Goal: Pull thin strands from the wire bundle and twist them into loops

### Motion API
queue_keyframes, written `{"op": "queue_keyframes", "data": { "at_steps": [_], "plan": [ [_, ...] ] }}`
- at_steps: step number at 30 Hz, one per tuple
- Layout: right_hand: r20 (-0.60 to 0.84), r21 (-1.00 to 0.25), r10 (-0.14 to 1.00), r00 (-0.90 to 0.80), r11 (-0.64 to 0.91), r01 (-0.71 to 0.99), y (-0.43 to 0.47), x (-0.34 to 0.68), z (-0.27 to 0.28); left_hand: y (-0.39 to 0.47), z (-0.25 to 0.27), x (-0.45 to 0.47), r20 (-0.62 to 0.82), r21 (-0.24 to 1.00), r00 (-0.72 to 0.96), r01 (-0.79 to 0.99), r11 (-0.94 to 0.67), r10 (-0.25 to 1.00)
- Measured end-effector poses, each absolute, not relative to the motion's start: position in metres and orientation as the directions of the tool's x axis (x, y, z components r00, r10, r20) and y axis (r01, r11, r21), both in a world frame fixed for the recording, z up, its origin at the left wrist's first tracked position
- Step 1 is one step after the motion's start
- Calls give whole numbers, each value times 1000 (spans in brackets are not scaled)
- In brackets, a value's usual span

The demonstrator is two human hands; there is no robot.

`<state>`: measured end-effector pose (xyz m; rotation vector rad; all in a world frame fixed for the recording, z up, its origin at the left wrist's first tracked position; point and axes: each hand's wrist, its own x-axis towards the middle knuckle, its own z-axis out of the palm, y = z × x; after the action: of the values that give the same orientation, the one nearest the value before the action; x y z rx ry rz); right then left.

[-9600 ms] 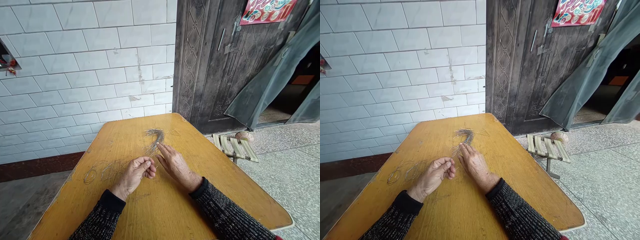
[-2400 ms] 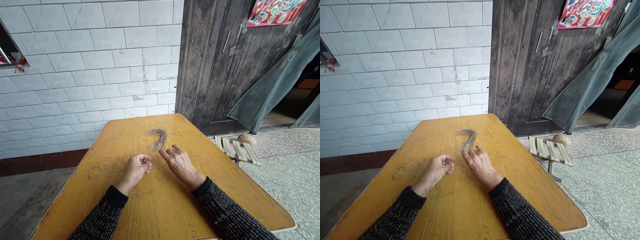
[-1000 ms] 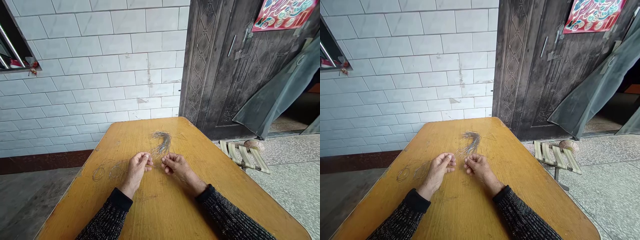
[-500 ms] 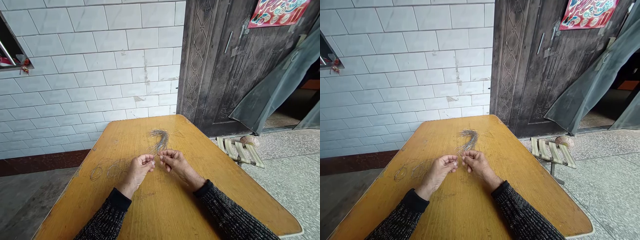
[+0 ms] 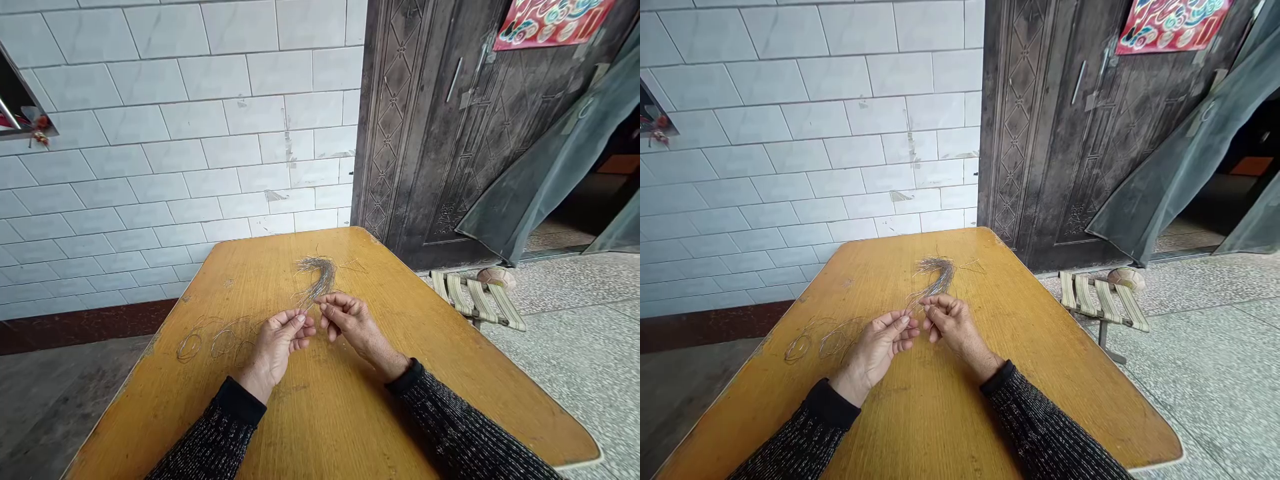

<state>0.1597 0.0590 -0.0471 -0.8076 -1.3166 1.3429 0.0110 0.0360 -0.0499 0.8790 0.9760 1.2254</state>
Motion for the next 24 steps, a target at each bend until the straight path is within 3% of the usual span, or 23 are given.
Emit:
{"op": "queue_keyframes", "data": {
  "at_steps": [24],
  "plan": [
    [210, -952, 919, -333, 269, 143, 54, 162, -47, 33, -51, 14, 1, 993, 121, -114, 13, 993]
  ]
}}
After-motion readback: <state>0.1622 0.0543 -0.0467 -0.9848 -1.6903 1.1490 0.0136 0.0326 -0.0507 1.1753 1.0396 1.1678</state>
